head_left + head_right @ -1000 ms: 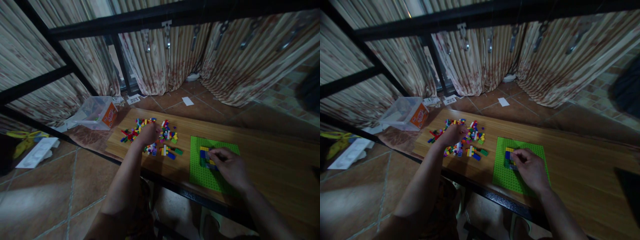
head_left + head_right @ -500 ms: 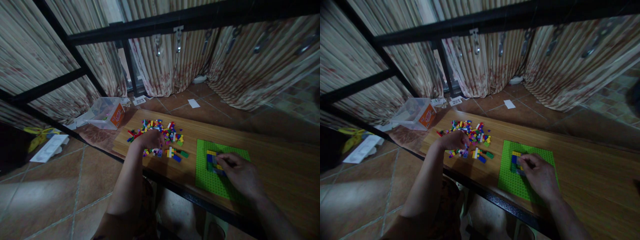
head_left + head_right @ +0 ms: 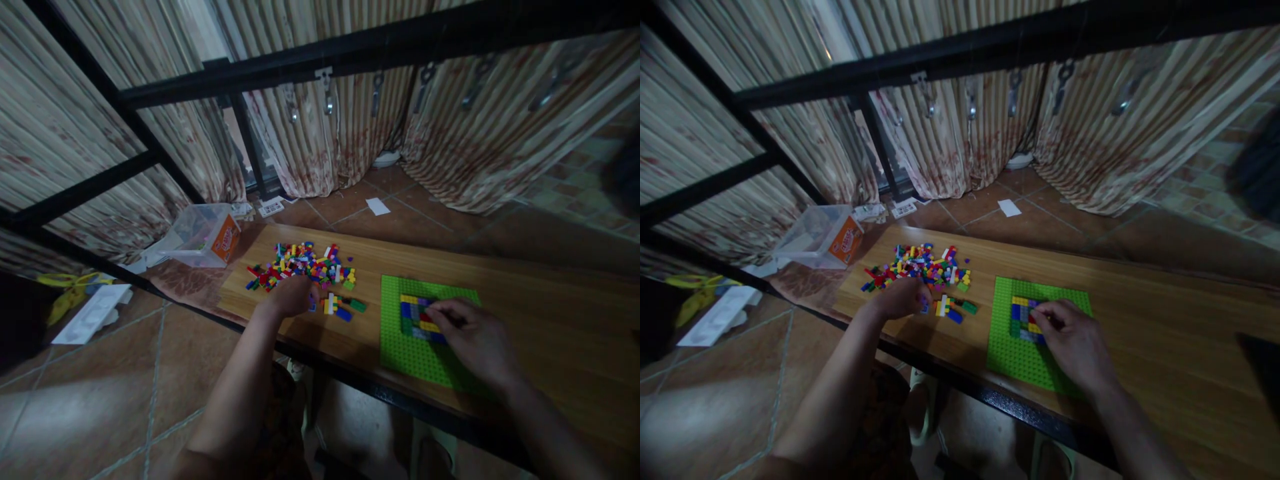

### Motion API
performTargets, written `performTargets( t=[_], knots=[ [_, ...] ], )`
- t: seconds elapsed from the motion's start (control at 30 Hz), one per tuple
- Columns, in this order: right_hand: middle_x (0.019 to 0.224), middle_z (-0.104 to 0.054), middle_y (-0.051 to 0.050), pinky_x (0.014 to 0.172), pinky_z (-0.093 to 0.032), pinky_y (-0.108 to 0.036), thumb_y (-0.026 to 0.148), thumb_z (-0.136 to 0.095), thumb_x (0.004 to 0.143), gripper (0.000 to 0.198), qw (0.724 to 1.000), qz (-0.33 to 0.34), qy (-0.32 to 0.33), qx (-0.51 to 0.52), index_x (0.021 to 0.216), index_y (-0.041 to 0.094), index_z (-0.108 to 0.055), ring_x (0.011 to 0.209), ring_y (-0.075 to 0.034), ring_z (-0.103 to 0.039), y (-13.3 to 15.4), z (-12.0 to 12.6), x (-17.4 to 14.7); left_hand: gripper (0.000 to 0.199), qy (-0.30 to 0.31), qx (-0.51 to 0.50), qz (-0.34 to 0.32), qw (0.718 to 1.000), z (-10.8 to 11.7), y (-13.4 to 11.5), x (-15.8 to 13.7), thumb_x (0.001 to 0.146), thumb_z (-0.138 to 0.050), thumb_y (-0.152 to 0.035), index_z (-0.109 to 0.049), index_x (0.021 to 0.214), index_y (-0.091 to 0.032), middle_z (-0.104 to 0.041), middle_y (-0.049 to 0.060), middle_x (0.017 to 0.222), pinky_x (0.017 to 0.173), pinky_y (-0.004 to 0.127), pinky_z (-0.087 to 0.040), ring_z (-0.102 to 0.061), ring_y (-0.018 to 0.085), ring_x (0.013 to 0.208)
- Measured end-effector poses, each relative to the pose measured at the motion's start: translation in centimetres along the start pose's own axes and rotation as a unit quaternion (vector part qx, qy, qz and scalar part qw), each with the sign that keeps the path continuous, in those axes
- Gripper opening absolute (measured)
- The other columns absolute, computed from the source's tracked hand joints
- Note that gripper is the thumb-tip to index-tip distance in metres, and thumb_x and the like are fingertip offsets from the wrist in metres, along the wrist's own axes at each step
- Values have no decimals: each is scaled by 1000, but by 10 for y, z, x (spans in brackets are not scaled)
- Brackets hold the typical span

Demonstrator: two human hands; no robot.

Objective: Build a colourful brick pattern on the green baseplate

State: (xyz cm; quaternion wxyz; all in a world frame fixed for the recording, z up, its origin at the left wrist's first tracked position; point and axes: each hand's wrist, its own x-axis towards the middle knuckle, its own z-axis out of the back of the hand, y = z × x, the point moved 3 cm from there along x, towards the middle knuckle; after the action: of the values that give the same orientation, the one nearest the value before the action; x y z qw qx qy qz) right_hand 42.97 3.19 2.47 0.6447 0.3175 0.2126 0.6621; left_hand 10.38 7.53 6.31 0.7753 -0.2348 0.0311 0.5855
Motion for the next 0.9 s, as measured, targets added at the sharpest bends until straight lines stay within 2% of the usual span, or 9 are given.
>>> performTargets(
  t=[0.13, 0.27, 0.43, 0.67, 0.9],
  knots=[
    [82, -68, -1, 67, -47, -29, 42, -55, 83, 22, 1000, 7, -3, 10, 80, 25, -67, 70, -17, -63, 2, 3, 0, 24, -8, -13, 12, 1000, 3, -2, 6, 64, -55, -7, -73, 75, -18, -68, 2, 63, 57, 20, -43, -63, 15, 64],
    [79, -67, -1, 63, -46, -27, 39, -56, 83, 20, 1000, 6, -18, 3, 79, 24, -67, 67, -15, -61, 3, 8, 1, 21, -26, -17, 0, 1000, 3, -1, 13, 70, -53, -12, -72, 75, -17, -67, 2, 58, 60, 20, -44, -63, 14, 62],
    [79, -68, -2, 64, -46, -28, 41, -55, 83, 22, 999, 11, -31, 6, 79, 23, -68, 68, -16, -62, 2, 11, 0, 22, -61, 1, -23, 998, 11, 8, 13, 68, -55, -13, -73, 79, -17, -70, 3, 74, 62, 21, -43, -63, 16, 70],
    [81, -68, -1, 63, -46, -27, 38, -56, 84, 20, 1000, 16, -24, -3, 80, 22, -68, 68, -15, -62, 3, 11, 0, 38, -45, 12, 2, 999, 11, 26, 9, 65, -55, -9, -74, 94, -23, -71, 2, 84, 64, 22, -43, -63, 17, 76],
    [82, -68, -1, 64, -46, -28, 40, -56, 84, 21, 999, 28, -14, 3, 80, 22, -67, 69, -15, -62, 4, 5, 0, 25, -33, 58, 37, 997, 4, 4, 12, 68, -62, -15, -74, 90, -20, -72, 6, 83, 70, 26, -45, -65, 21, 80]
  ],
)
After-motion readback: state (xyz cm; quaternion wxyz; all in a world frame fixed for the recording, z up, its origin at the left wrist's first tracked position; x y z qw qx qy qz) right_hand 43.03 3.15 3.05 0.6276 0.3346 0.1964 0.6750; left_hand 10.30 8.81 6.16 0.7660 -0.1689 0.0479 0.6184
